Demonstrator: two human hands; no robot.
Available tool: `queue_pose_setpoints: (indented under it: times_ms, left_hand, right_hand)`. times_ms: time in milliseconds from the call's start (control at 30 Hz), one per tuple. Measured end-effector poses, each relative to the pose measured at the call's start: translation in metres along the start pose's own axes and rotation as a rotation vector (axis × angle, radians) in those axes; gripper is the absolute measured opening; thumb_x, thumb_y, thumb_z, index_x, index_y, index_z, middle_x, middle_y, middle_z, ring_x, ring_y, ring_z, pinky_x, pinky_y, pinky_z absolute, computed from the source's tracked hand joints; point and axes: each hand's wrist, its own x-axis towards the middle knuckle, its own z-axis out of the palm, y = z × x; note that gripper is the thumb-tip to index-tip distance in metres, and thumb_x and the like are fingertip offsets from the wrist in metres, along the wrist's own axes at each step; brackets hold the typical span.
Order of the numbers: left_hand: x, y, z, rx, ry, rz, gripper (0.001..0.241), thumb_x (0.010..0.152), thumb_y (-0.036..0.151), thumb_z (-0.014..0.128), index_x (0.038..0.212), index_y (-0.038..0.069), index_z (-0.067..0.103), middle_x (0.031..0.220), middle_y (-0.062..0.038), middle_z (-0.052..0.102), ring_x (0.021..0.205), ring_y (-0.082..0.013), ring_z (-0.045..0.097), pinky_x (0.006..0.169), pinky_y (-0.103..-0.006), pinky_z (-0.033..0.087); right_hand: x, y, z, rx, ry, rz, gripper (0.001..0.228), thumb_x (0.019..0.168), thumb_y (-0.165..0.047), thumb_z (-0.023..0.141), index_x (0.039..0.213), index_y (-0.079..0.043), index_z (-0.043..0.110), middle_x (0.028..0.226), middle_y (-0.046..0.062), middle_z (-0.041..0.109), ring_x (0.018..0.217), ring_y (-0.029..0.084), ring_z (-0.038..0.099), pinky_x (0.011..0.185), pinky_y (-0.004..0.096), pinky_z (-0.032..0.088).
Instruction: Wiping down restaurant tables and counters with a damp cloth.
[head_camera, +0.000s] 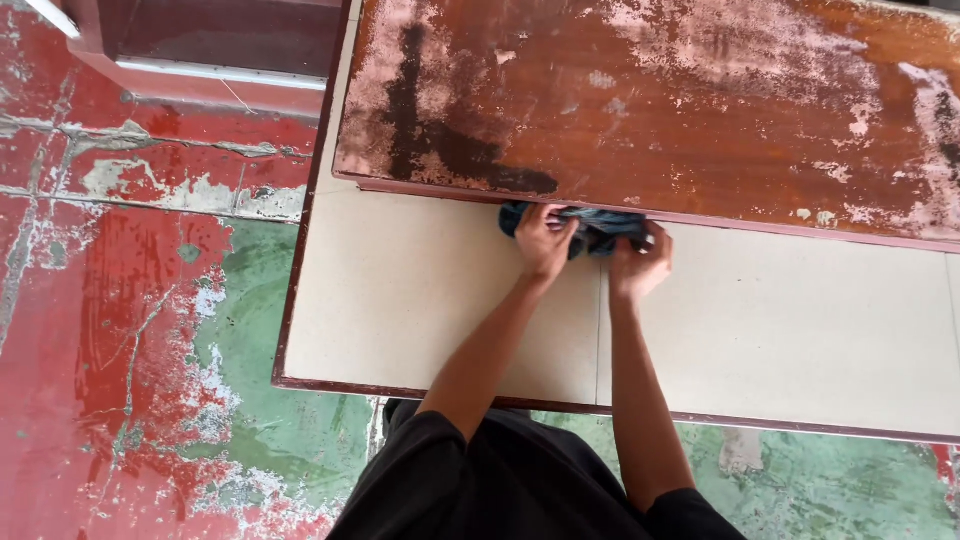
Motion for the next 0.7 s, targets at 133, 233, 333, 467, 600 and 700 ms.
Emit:
queue_pose_setpoints:
  times_ms: [133, 233, 333, 467, 600, 700]
  left_hand:
    - [0.030, -0.007, -0.082, 0.093, -0.021, -0.029, 0.032, 0.077, 0.014, 0.086, 0.102, 0.003, 0.071, 0.098, -0.014, 0.073, 0.071, -0.0236, 0.074, 0.063, -0.0340, 0.059]
    - [0.058, -0.008, -0.157, 0.278, -0.097, -0.064, 0.034, 0.074, 0.018, 0.086, 0.104, 0.006, 0.074, 0.102, -0.015, 0.074, 0.082, -0.0292, 0.073, 0.073, -0.0391, 0.059]
    - [0.081, -0.012, -0.250, 0.393, -0.080, -0.063, 0.041, 0.073, 0.019, 0.080, 0.112, 0.010, 0.074, 0.111, -0.014, 0.074, 0.101, -0.0320, 0.071, 0.087, -0.0430, 0.058]
    - [0.084, 0.019, -0.348, 0.678, -0.177, -0.154, 0.049, 0.076, 0.021, 0.076, 0.126, 0.022, 0.075, 0.115, -0.013, 0.069, 0.102, -0.0360, 0.069, 0.081, -0.0485, 0.056]
    - [0.059, 0.037, -0.394, 0.917, -0.505, -0.230, 0.065, 0.078, 0.026, 0.070, 0.143, 0.022, 0.063, 0.118, -0.012, 0.064, 0.109, -0.0381, 0.063, 0.089, -0.0556, 0.051]
    - [0.040, 0.071, -0.395, 1.028, -0.691, -0.215, 0.085, 0.075, 0.034, 0.071, 0.155, 0.019, 0.049, 0.126, -0.014, 0.057, 0.125, -0.0401, 0.051, 0.107, -0.0589, 0.037]
  right_hand:
    - [-0.047, -0.044, 0.033, -0.162, -0.100, -0.183, 0.039, 0.076, 0.001, 0.077, 0.115, -0.006, 0.074, 0.115, 0.016, 0.071, 0.105, 0.036, 0.071, 0.091, 0.043, 0.059]
    - [-0.087, -0.072, 0.064, -0.213, -0.302, -0.293, 0.043, 0.076, -0.005, 0.074, 0.119, -0.009, 0.072, 0.121, 0.015, 0.070, 0.110, 0.038, 0.062, 0.095, 0.045, 0.053]
    - [-0.133, -0.125, 0.099, -0.221, -0.436, -0.476, 0.040, 0.080, -0.010, 0.073, 0.119, -0.012, 0.069, 0.124, 0.011, 0.068, 0.114, 0.034, 0.059, 0.102, 0.045, 0.051]
    - [-0.178, -0.211, 0.126, -0.311, -0.669, -0.537, 0.041, 0.077, -0.020, 0.073, 0.117, -0.014, 0.073, 0.120, 0.011, 0.063, 0.122, 0.038, 0.052, 0.105, 0.055, 0.043]
    - [-0.203, -0.253, 0.123, -0.250, -0.810, -0.536, 0.030, 0.079, -0.029, 0.073, 0.098, -0.006, 0.074, 0.120, 0.018, 0.061, 0.136, 0.043, 0.044, 0.107, 0.056, 0.039]
    - [-0.224, -0.231, 0.114, -0.190, -0.798, -0.444, 0.027, 0.088, -0.030, 0.072, 0.091, -0.003, 0.074, 0.125, 0.020, 0.060, 0.138, 0.041, 0.046, 0.109, 0.052, 0.042]
